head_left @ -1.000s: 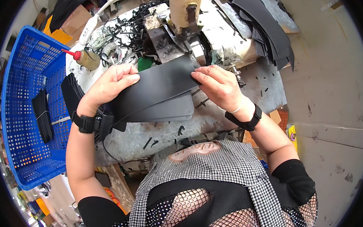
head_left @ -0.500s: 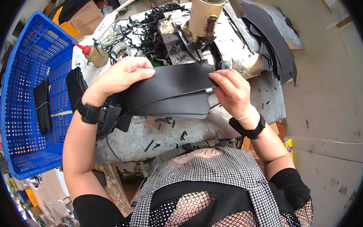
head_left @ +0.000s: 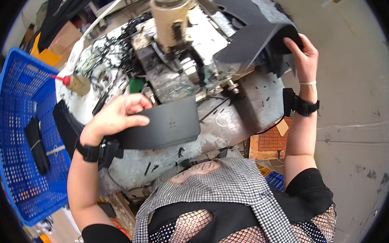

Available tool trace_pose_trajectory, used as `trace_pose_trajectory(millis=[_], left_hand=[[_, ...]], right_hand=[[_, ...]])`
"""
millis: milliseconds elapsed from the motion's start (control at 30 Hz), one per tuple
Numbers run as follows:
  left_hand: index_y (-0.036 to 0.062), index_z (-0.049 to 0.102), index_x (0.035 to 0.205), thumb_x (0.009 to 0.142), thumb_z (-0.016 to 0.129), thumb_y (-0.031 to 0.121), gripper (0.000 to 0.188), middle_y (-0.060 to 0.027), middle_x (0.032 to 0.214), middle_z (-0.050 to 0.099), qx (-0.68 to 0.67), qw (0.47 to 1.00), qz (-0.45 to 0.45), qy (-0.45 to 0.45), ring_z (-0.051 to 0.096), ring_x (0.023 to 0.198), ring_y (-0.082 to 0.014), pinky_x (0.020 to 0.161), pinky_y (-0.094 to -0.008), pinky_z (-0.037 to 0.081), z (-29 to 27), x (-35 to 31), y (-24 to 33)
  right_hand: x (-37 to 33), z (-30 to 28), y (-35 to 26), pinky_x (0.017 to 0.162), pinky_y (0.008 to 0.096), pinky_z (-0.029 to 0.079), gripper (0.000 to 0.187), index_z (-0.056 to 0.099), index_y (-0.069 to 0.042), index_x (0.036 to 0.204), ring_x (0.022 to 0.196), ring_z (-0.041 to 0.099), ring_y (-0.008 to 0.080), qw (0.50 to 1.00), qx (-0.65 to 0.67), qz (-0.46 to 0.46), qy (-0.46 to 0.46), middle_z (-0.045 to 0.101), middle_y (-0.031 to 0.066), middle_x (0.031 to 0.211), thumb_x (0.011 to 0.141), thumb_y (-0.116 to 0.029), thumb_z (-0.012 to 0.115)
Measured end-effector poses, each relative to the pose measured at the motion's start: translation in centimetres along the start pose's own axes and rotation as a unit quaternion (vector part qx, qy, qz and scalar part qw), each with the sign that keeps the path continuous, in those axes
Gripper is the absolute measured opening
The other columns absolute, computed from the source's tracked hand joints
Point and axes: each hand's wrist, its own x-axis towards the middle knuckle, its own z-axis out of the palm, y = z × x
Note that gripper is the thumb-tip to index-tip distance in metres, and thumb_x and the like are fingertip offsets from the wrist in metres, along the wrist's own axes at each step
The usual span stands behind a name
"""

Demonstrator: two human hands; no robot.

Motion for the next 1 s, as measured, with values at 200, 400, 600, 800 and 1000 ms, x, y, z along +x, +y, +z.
trace_pose_trajectory(millis=[200, 400, 600, 800, 1000], left_hand=[[-0.0016, 0.053, 0.107, 0.085, 0.063, 0.002, 0.024, -0.0040, 0.096, 0.063, -0.050, 0.999, -0.018, -0.007, 0.059, 0.087, -0.0082, 0.078, -0.0224, 0.048, 0.6, -0.1, -0.1], [-0.0019, 0.053, 0.103, 0.088, 0.060, 0.004, 0.018, -0.0022, 0.092, 0.063, -0.053, 0.999, 0.009, 0.002, 0.058, 0.082, -0.0060, 0.075, -0.0217, 0.047, 1.3, -0.2, 0.4], [-0.0005, 0.052, 0.103, 0.089, 0.059, 0.006, 0.017, -0.0014, 0.094, 0.060, -0.055, 0.998, 0.024, 0.009, 0.057, 0.085, -0.0056, 0.077, -0.0219, 0.046, 1.3, -0.4, 0.7], [0.0013, 0.051, 0.105, 0.088, 0.059, 0.007, 0.020, 0.0008, 0.098, 0.056, -0.062, 0.997, 0.040, 0.021, 0.054, 0.090, -0.0050, 0.081, -0.0214, 0.044, 0.9, -0.1, 0.4], [0.0025, 0.052, 0.100, 0.091, 0.057, 0.011, 0.013, 0.0056, 0.083, 0.056, -0.022, 0.998, 0.028, 0.054, 0.050, 0.072, 0.0001, 0.064, -0.0176, 0.042, 0.2, -0.1, 0.6]], right_hand=[[2.1, -1.2, 2.3, 0.079, 0.0237, 0.048, 0.029, 0.063, 0.001, 0.106, 0.083, 0.061, 0.0107, 0.967, 0.123, 0.219, -0.047, 0.066, 0.0034, 0.095, 0.078, -0.007, 0.071], [2.3, -2.2, 6.8, 0.077, 0.0254, 0.048, 0.038, 0.064, -0.001, 0.106, 0.084, 0.061, 0.0135, 0.974, -0.033, 0.224, -0.013, 0.067, 0.0052, 0.094, 0.073, -0.017, 0.076], [-2.0, 3.0, 0.1, 0.078, 0.0315, 0.050, 0.033, 0.064, -0.005, 0.101, 0.082, 0.060, 0.0184, 0.964, -0.241, -0.116, -0.001, 0.062, 0.0078, 0.091, 0.071, -0.016, 0.075], [-9.4, 11.0, -4.6, 0.072, 0.0333, 0.051, 0.041, 0.063, -0.007, 0.107, 0.084, 0.060, 0.0274, 0.879, -0.132, -0.387, -0.244, 0.054, 0.0154, 0.115, 0.066, -0.008, 0.069], [-10.2, 13.9, -3.7, 0.064, 0.0327, 0.054, 0.032, 0.062, 0.001, 0.099, 0.077, 0.062, 0.0239, 0.865, -0.111, -0.456, -0.179, 0.062, 0.0120, 0.093, 0.069, -0.009, 0.059]])
